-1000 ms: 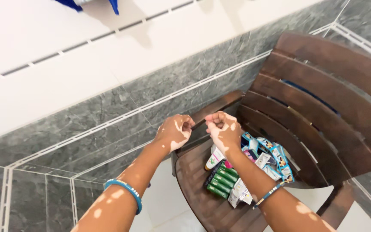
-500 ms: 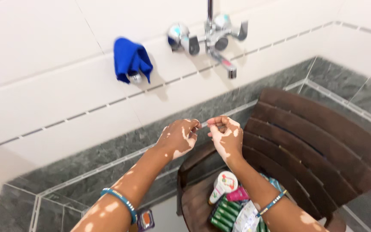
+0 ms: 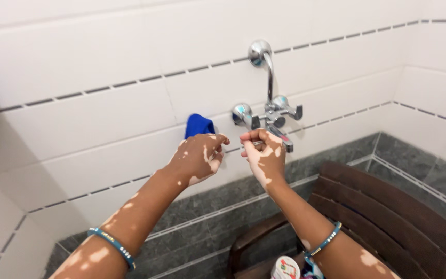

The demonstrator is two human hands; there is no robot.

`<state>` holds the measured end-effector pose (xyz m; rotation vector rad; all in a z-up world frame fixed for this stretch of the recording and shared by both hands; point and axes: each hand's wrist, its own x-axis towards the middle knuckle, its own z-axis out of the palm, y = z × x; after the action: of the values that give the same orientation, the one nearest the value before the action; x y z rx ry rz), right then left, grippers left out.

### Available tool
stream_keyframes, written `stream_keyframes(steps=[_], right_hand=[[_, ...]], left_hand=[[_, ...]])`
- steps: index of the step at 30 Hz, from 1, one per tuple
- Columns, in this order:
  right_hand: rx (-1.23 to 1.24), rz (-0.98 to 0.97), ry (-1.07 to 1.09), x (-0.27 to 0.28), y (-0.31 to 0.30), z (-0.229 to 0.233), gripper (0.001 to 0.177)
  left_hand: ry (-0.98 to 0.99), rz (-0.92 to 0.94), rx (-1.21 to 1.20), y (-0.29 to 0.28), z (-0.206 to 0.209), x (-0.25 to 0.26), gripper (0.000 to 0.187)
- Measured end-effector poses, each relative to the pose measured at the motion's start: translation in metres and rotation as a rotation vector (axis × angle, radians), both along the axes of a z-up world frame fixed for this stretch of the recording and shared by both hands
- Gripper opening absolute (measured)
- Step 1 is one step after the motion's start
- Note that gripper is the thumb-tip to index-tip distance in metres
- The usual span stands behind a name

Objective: The person removes various toiletries from a wall-mounted shower caddy, including sachets, tubes, bottles, and toothbrushes, and places them onto a wooden chair. The person handles each item individually and moves them from the caddy to the chair.

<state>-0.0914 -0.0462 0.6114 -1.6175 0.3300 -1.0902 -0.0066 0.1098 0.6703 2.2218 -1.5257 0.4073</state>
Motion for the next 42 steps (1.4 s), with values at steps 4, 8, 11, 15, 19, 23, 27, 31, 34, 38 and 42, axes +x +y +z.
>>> stream_keyframes(steps=[4, 8, 11, 15, 19, 23, 27, 31, 34, 38, 42], right_hand=[[-0.085, 0.090, -0.070, 0.007, 0.026, 0.046, 0.010], [-0.173, 0.111, -0.117, 0.012, 0.057, 0.090, 0.009], [-0.125, 0.164, -0.071, 0.013, 0.082, 0.119, 0.011], [-0.225, 0.219, -0.154, 0.019, 0.114, 0.151, 0.011], [-0.228, 0.312, -0.177, 0.024, 0.147, 0.175, 0.012], [-0.232, 0.373, -0.180, 0.032, 0.182, 0.193, 0.012], [-0.218, 0.462, -0.199, 0.045, 0.216, 0.209, 0.012], [-0.220, 0.535, -0.176, 0.058, 0.248, 0.218, 0.012], [-0.211, 0.586, -0.166, 0.070, 0.271, 0.222, 0.013], [-0.235, 0.648, -0.146, 0.090, 0.299, 0.226, 0.013], [-0.264, 0.712, -0.131, 0.112, 0.317, 0.229, 0.013]], left_hand=[[-0.063, 0.083, -0.007, 0.028, 0.049, -0.005, 0.030], [-0.111, 0.197, 0.020, 0.064, 0.094, -0.009, 0.029], [-0.178, 0.233, 0.002, 0.097, 0.121, -0.012, 0.027], [-0.211, 0.338, 0.026, 0.141, 0.151, -0.018, 0.024], [-0.258, 0.457, 0.044, 0.183, 0.181, -0.030, 0.022], [-0.267, 0.578, 0.085, 0.222, 0.206, -0.045, 0.020], [-0.203, 0.701, 0.109, 0.254, 0.226, -0.050, 0.019], [-0.231, 0.688, 0.075, 0.289, 0.236, -0.044, 0.014], [-0.198, 0.794, 0.162, 0.304, 0.240, -0.032, 0.015], [-0.246, 0.803, 0.189, 0.325, 0.244, -0.010, 0.013], [-0.214, 0.833, 0.207, 0.338, 0.249, 0.014, 0.015]])
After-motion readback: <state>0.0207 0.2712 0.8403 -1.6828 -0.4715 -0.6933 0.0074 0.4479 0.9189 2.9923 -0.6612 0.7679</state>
